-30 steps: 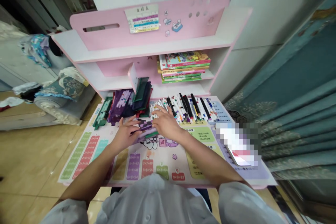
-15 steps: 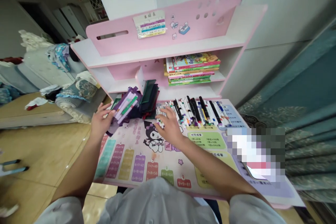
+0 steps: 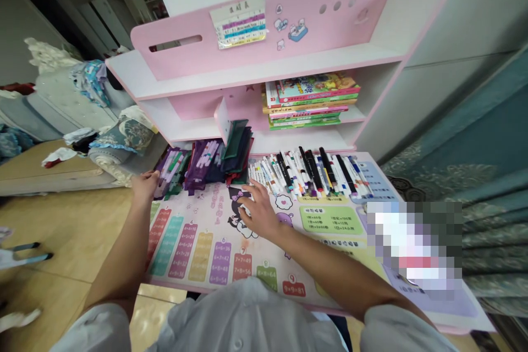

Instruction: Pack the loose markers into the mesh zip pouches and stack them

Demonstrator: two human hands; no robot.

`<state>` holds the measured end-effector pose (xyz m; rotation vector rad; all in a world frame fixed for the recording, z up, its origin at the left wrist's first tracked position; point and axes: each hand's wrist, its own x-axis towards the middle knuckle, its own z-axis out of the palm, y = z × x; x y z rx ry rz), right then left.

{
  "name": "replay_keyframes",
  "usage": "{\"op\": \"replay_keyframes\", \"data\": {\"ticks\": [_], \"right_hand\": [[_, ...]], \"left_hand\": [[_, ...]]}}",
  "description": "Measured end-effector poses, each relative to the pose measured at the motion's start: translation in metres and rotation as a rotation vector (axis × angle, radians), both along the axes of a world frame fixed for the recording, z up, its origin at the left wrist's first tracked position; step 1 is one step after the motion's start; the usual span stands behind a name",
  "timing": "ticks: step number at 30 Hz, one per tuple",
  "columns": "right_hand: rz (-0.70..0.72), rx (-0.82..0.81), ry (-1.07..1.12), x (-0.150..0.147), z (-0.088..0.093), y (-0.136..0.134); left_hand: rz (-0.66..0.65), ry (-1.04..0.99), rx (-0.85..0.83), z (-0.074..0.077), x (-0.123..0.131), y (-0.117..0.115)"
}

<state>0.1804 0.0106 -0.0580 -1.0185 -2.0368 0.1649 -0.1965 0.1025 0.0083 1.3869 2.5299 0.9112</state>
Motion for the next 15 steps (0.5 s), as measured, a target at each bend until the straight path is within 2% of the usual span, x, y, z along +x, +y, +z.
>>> {"op": "replay_keyframes", "data": {"ticks": [9,15], "right_hand": [[-0.005,0.014,0.000,0.003,-0.004,0.002],[-0.006,-0.009,0.028,0.005,-0.003,0.005]], "left_hand": [[0.048,-0.046,-0.029,-0.027,0.018,0.040],[0.066,-0.062,-0.072,-0.034,0.024,0.045]]}}
